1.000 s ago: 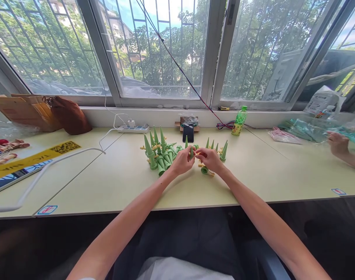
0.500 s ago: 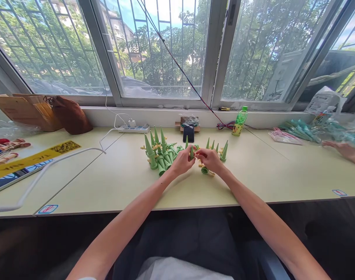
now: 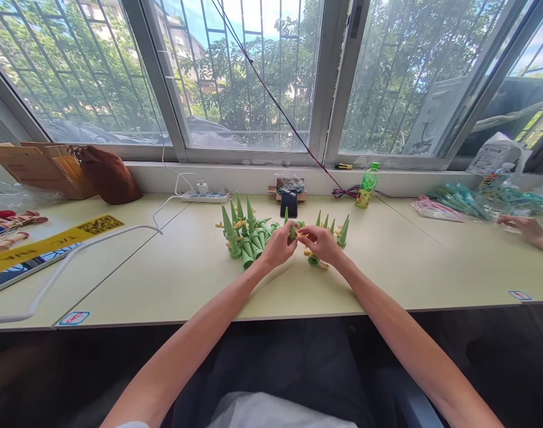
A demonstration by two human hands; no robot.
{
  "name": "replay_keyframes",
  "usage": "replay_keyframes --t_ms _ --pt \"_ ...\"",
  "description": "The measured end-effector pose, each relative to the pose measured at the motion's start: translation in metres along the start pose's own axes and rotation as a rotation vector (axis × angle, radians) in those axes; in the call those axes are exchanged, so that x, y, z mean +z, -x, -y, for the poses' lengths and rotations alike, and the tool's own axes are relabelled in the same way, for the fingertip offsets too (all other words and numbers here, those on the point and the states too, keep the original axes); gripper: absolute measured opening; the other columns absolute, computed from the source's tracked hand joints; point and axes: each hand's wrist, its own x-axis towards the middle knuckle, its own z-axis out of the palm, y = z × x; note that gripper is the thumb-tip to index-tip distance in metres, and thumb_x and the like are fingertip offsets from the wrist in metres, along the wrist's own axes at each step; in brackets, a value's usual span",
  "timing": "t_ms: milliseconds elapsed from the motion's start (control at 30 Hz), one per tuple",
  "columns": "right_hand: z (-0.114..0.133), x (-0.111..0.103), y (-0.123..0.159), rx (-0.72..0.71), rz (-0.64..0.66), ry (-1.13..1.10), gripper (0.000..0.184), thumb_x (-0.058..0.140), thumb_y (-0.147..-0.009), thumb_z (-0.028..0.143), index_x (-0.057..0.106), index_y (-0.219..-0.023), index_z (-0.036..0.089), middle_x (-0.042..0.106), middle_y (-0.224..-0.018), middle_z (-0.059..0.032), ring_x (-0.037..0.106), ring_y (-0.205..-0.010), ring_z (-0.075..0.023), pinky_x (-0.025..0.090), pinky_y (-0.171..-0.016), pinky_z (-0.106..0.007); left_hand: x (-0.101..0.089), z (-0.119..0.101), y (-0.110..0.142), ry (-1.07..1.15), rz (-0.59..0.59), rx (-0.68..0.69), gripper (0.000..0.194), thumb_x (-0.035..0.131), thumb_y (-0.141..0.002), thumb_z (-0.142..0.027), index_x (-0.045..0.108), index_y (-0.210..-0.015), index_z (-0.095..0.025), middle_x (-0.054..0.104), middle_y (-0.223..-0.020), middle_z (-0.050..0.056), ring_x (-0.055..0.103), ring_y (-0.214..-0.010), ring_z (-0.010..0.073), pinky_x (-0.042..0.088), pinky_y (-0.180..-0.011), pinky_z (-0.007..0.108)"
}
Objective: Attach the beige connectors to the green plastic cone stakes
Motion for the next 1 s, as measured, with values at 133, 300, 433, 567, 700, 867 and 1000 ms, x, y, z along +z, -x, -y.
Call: replay_keyframes --t_ms 133,300,433,567,700,867,1000 --pt "-0.0038 0.0001 -0.0004 -0.018 0.029 0.006 0.017 0.059 -0.085 0.022 0.071 -0.097 0.018 0.071 -0.093 -0.0081 0.063 -0.069 -0.0151 0.052 -0.065 -0.028 -0.0005 0.0008 -0.0003 -0.003 -0.025 -0.006 0.026 0.054 -0.081 -0.014 0.052 -0.105 -0.019 0.059 -0.072 -0.004 0.048 -0.052 0.0078 0.039 -0.058 0.021" --pt "-0.0083 0.0015 -0.0008 -0.028 0.030 -0.012 0.016 0.058 -0.083 0.017 0.071 -0.092 0.017 0.071 -0.088 -0.0074 0.062 -0.068 -0.0151 0.051 -0.065 -0.028 -0.0004 -0.0004 0.0002 -0.003 -0.014 -0.003 0.026 0.054 -0.081 -0.014 0.051 -0.105 -0.020 0.058 -0.069 -0.005 0.048 -0.051 0.0081 0.039 -0.057 0.021" --pt "-0.0076 0.0011 -0.0007 -0.018 0.055 0.011 0.014 0.058 -0.084 0.017 0.071 -0.087 0.016 0.069 -0.076 -0.0050 0.059 -0.062 -0.0138 0.047 -0.063 -0.026 -0.0009 -0.0008 0.0003 -0.005 -0.007 -0.010 0.026 0.053 -0.080 -0.014 0.051 -0.105 -0.019 0.059 -0.071 -0.005 0.048 -0.051 0.0079 0.039 -0.058 0.021" --pt "-0.0032 -0.0004 0.0002 -0.022 0.071 0.037 0.011 0.059 -0.086 0.020 0.068 -0.081 0.016 0.067 -0.070 -0.0029 0.054 -0.059 -0.0127 0.044 -0.062 -0.025 -0.0015 -0.0008 0.0002 0.001 -0.005 -0.011 0.027 0.053 -0.080 -0.014 0.051 -0.106 -0.020 0.061 -0.076 -0.004 0.048 -0.051 0.0072 0.040 -0.058 0.021" --pt "0.0000 -0.0010 0.0011 -0.023 0.083 0.060 0.019 0.056 -0.089 0.028 0.064 -0.076 0.017 0.063 -0.068 -0.0022 0.050 -0.058 -0.0126 0.040 -0.059 -0.024 -0.0016 -0.0020 0.0002 0.003 -0.003 -0.017 0.027 0.053 -0.079 -0.014 0.051 -0.105 -0.019 0.062 -0.077 -0.003 0.047 -0.051 0.0072 0.040 -0.058 0.021" --pt "0.0003 -0.0008 0.0014 -0.018 0.083 0.097 0.028 0.050 -0.092 0.033 0.057 -0.069 0.018 0.058 -0.063 -0.0014 0.045 -0.057 -0.0127 0.036 -0.058 -0.025 -0.0008 -0.0014 -0.0004 0.009 -0.008 -0.012 0.020 0.055 -0.079 -0.017 0.053 -0.099 -0.018 0.061 -0.078 -0.002 0.047 -0.051 0.0067 0.041 -0.056 0.021" --pt "-0.0005 -0.0013 0.0018 -0.010 0.076 0.127 0.031 0.048 -0.092 0.033 0.049 -0.064 0.019 0.051 -0.058 0.0006 0.040 -0.055 -0.0125 0.033 -0.057 -0.026 0.0012 0.0023 -0.0005 0.021 -0.042 0.013 0.017 0.056 -0.077 -0.015 0.055 -0.094 -0.017 0.062 -0.085 0.001 0.051 -0.055 0.0071 0.044 -0.057 0.022"
